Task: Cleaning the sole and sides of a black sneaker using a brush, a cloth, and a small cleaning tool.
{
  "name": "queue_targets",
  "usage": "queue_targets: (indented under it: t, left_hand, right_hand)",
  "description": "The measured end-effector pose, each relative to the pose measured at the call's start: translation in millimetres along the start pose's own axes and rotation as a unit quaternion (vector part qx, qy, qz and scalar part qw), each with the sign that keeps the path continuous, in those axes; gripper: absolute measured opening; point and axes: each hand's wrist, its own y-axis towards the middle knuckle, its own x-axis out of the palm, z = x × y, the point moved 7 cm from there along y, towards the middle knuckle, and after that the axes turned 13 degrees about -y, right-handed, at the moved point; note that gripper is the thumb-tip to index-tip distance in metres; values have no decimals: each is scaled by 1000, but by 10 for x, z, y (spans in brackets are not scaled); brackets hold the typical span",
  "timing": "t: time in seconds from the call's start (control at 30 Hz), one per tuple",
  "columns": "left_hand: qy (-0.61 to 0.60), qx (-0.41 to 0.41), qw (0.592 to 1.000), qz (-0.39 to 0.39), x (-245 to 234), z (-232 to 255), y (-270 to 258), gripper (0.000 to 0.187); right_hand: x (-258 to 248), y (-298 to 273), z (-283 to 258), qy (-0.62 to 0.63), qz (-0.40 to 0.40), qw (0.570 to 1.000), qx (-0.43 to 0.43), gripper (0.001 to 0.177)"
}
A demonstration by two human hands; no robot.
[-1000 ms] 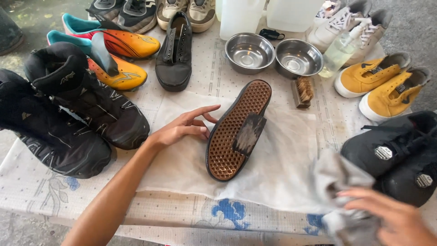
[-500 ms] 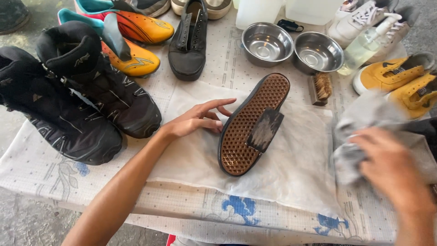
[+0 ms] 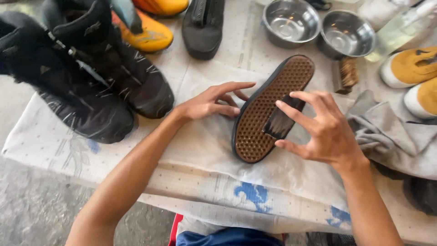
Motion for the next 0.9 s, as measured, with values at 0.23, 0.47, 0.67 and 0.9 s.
queue_targets:
  t: [0.23,0.47,0.67,0.9]
  left_hand:
    - [19,62,998,-26,-7,65,75,65]
    - [35,38,999,-6,107,110,92,62]
    - [-76,-47,996,-17,94,38,96,58]
    - [-75,-62,995,-4,97,12,87,51]
  right_hand:
    - [66,-35,-2,85,59,995,-8,66]
    - [65,22,68,105,0,993,-46,76]
    - [161,107,95,121,52,991,-22,56]
    - [316,50,-77,113,-8,993,-22,61]
